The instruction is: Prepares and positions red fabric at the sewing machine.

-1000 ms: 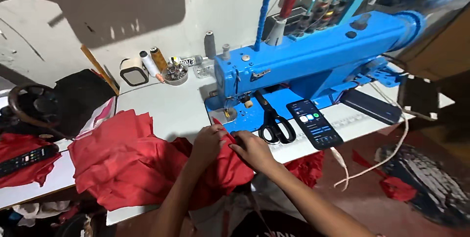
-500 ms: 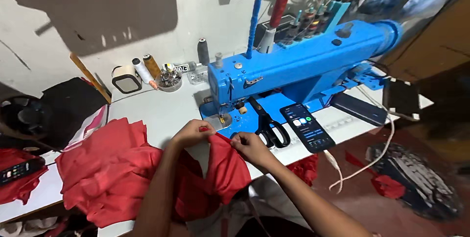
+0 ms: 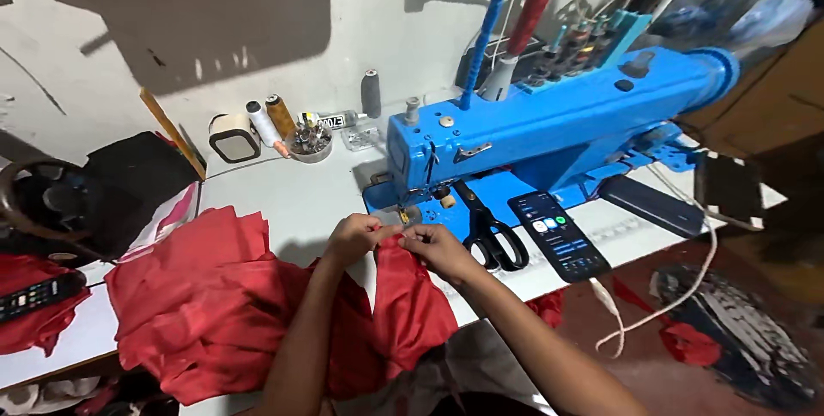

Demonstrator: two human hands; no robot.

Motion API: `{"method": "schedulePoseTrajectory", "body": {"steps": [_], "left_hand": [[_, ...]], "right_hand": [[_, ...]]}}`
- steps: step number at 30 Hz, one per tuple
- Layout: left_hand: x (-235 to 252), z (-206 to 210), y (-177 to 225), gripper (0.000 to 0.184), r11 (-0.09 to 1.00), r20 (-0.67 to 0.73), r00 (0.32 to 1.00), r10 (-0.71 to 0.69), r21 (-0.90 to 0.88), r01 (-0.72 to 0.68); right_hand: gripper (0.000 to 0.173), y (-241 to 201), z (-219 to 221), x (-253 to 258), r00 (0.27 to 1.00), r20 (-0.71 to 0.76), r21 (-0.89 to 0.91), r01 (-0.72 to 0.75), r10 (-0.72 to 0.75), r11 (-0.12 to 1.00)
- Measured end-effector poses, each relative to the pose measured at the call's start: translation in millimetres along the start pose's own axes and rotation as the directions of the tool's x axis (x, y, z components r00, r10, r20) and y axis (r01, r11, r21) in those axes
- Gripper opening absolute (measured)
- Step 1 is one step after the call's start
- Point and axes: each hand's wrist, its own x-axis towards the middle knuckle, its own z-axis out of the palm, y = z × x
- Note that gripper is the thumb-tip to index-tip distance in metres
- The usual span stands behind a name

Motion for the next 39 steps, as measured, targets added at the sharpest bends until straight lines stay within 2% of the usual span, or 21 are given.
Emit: {"method": "schedulePoseTrajectory", "body": {"steps": [2,5,7,12,16,22,26,28,31,33,36,39], "left_hand": [[-1,-4,1,0.022,0.999,0.013,1.000,-0.023,-0.047,0.023],[-1,-3,2,0.026,0.995,0.085,0.996,-0.020,-0.093,0.028],[-1,-2,2,0.021,0.991,0.097,0.995,-0.023,-0.127,0.036],[-2,5,6,0.012,0.970,0.041,0.999,0.000,-0.244,0.010],[-3,9,12,0.012,0.956,-0.021,1.000,0.006,-0.294,-0.012],[1,15,7,0.011,0.949,-0.140,0.989,-0.048,-0.317,0.001],[1,19,5,0.010,0.928,-0.169,0.983,-0.075,-0.372,0.007],[1,22,6,0.012,0.956,-0.204,0.977,-0.069,-0.293,0.006],[2,32,-1,0.023,0.996,-0.266,0.960,0.085,0.040,-0.077],[5,43,-13,0.025,0.949,-0.293,0.919,0.263,0.249,-0.193],[7,54,-15,0.027,0.871,-0.293,0.882,0.369,0.440,-0.218],[6,60,-7,0.020,0.759,-0.248,0.841,0.480,0.599,-0.256]], "right_hand": [[0.013,2,-3,0,1.000,0.026,0.051,0.009,-0.010,0.999],[0.017,5,-6,-1,0.998,0.060,0.062,0.018,-0.022,0.998],[0.017,5,-6,-1,0.998,0.062,0.055,0.021,-0.024,0.998],[0.013,7,-6,0,0.998,0.056,0.067,0.028,-0.032,0.997],[0.006,7,-6,-1,0.998,0.051,0.053,0.026,-0.029,0.998],[0.007,5,-6,-1,0.999,0.045,0.041,0.020,-0.022,0.999],[0.015,6,-5,0,0.999,0.033,0.017,0.006,-0.007,1.000],[0.022,7,-4,0,1.000,0.010,-0.061,0.007,-0.006,0.998],[0.024,4,-1,-9,0.998,-0.062,-0.309,-0.017,-0.002,0.951],[0.029,1,4,-21,0.994,-0.105,-0.478,-0.041,-0.011,0.877],[0.038,6,11,-38,0.991,-0.126,-0.640,-0.038,-0.055,0.767],[0.031,16,15,-48,0.977,-0.112,-0.731,0.042,-0.180,0.681]]}}
